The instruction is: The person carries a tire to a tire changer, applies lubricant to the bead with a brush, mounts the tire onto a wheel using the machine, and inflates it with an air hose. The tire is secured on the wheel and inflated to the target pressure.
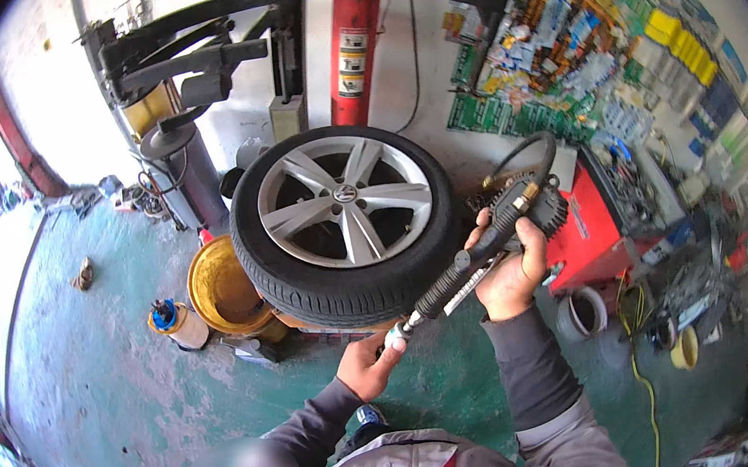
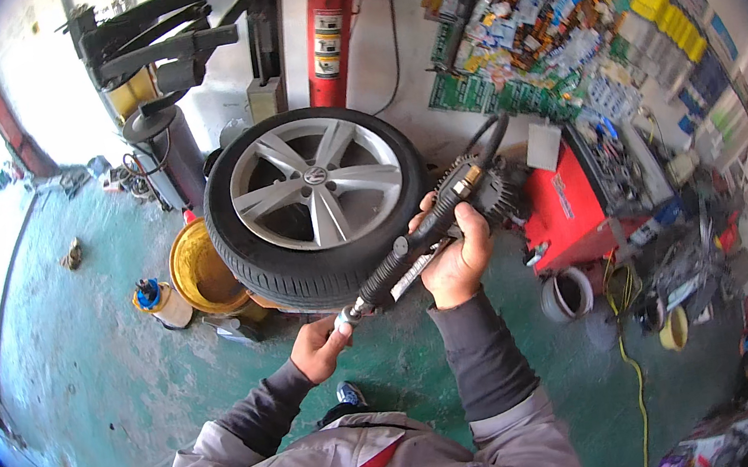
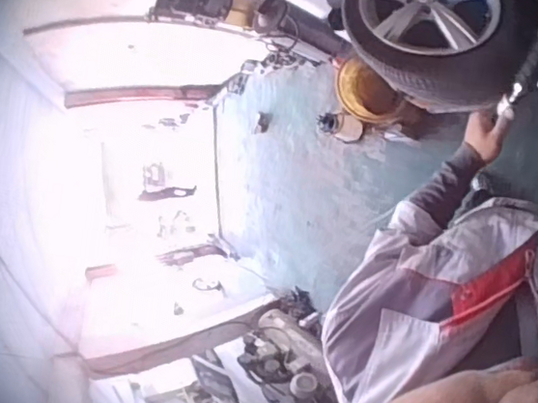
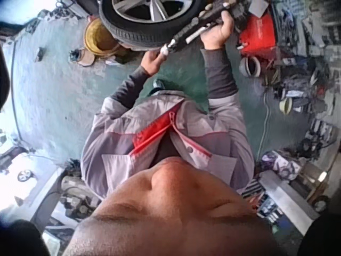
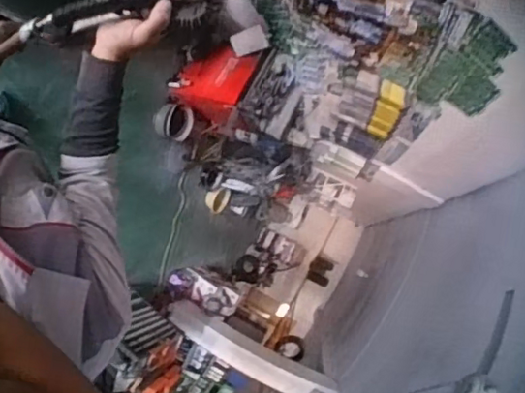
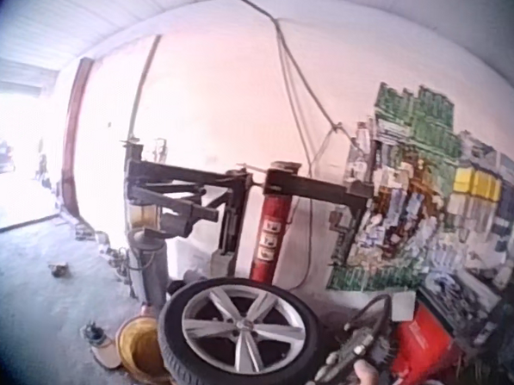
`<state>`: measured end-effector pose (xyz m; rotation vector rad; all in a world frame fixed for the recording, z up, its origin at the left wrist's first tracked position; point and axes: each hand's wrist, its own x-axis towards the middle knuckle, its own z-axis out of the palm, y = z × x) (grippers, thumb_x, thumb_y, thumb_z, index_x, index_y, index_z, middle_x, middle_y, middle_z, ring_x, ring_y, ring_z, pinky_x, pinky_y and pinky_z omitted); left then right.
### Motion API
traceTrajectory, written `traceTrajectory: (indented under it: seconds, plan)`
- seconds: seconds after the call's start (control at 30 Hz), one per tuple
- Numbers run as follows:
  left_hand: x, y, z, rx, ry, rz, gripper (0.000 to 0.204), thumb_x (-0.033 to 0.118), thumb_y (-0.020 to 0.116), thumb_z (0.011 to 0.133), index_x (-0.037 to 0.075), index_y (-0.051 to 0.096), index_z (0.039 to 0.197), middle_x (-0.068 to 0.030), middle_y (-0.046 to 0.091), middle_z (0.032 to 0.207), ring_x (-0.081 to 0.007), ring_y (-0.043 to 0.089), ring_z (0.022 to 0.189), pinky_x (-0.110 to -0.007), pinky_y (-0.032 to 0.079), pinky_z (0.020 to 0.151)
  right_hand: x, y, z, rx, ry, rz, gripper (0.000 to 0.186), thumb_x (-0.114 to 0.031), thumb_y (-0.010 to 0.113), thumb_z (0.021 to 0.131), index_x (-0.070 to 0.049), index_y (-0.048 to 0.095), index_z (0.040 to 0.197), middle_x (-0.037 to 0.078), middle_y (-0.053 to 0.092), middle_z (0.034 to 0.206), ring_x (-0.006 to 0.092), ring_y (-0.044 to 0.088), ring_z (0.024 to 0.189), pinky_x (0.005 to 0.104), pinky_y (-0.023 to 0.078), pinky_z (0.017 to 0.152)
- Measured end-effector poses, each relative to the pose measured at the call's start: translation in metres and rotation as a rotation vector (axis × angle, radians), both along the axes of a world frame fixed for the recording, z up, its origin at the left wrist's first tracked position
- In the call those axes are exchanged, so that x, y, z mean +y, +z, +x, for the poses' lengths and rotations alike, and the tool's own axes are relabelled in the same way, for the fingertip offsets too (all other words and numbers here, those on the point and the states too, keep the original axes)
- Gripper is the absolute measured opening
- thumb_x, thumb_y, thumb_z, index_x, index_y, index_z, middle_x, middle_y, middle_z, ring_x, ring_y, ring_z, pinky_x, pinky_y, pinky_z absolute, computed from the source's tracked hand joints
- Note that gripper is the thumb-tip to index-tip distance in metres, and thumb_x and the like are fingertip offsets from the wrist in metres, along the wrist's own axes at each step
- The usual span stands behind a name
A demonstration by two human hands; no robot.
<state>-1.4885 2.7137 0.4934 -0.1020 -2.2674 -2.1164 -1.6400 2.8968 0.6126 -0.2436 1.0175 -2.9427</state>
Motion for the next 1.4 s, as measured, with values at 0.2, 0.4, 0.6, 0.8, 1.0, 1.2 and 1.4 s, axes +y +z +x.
traceTrajectory:
  seconds: [0.2, 0.4, 0.6, 0.8, 1.0, 1.2, 1.4]
  plan:
    - [-0.032, 0.008, -0.033, 0.048, 0.047, -0.055, 0.038, 0.037, 0.058, 0.106, 0.0, 0.067, 0.103, -0.0058, 0.062, 0.07, -0.0175, 0.057, 0.064, -0.033, 0.05, 0.067, -0.037, 0.021, -0.029, 0.285, 0.411, -0.05, 0.085, -0.031, 0.067, 0.084, -0.023, 0.031, 0.16, 0.01, 0.065, 0.108, 0.0229, 0.066, 0.096, 0.0397, 0.054, 0.083]
    - [-0.053, 0.05, -0.034, 0.215, 0.294, -0.091, 0.031, 0.033, 0.064, 0.103, 0.002, 0.068, 0.103, -0.0085, 0.066, 0.073, -0.0181, 0.062, 0.063, -0.032, 0.051, 0.063, -0.088, 0.062, -0.03, 0.224, 0.386, -0.047, 0.088, -0.063, 0.065, 0.091, -0.01, 0.035, 0.155, 0.006, 0.064, 0.088, 0.0201, 0.059, 0.074, 0.0359, 0.05, 0.072]
    - [-0.062, 0.106, -0.013, 0.207, 0.197, 0.006, 0.037, 0.038, 0.067, 0.102, 0.001, 0.068, 0.109, -0.0067, 0.06, 0.07, -0.0156, 0.056, 0.06, -0.033, 0.048, 0.06, -0.115, 0.106, -0.031, 0.528, 0.649, -0.238, 0.1, -0.073, 0.06, 0.092, -0.005, 0.026, 0.156, 0.002, 0.058, 0.075, 0.0158, 0.056, 0.061, 0.032, 0.047, 0.061]
    - [-0.037, 0.126, -0.006, 0.155, 0.24, 0.126, 0.043, 0.044, 0.063, 0.104, 0.001, 0.069, 0.103, -0.0018, 0.057, 0.07, -0.0107, 0.05, 0.064, -0.03, 0.044, 0.06, -0.132, 0.128, -0.054, 0.611, 1.085, -0.386, 0.095, -0.067, 0.065, 0.093, -0.005, 0.029, 0.155, -0.002, 0.062, 0.077, 0.0119, 0.063, 0.067, 0.0306, 0.05, 0.069]
    - [0.001, 0.114, -0.038, 0.159, 0.434, 0.324, 0.047, 0.047, 0.059, 0.105, 0.001, 0.069, 0.099, 0.0078, 0.052, 0.074, -0.0059, 0.044, 0.067, -0.028, 0.038, 0.059, -0.14, 0.111, -0.095, 0.575, 1.302, -0.48, 0.09, -0.066, 0.064, 0.094, -0.005, 0.034, 0.152, -0.001, 0.06, 0.076, 0.0126, 0.06, 0.065, 0.0312, 0.049, 0.067]
    - [0.002, 0.103, -0.059, 0.163, 1.257, -0.488, 0.063, 0.035, 0.072, 0.093, 0.005, 0.053, 0.146, -0.0202, 0.063, 0.122, -0.0339, 0.062, 0.111, -0.044, 0.048, 0.099, -0.16, 0.069, -0.085, 0.178, 0.831, -0.036, 0.039, -0.042, 0.071, 0.098, -0.007, 0.056, 0.108, 0.008, 0.064, 0.085, 0.0198, 0.062, 0.075, 0.0319, 0.05, 0.076]
    - [0.06, 0.097, -0.09, 0.179, 1.484, -0.885, 0.087, 0.008, 0.068, 0.076, -0.005, 0.03, 0.153, -0.0286, 0.048, 0.14, -0.0453, 0.05, 0.127, -0.051, 0.04, 0.108, -0.129, 0.038, -0.039, 0.136, 1.022, 0.078, 0.032, -0.023, 0.073, 0.099, -0.004, 0.059, 0.12, 0.008, 0.069, 0.104, 0.017, 0.065, 0.09, 0.0333, 0.053, 0.086]
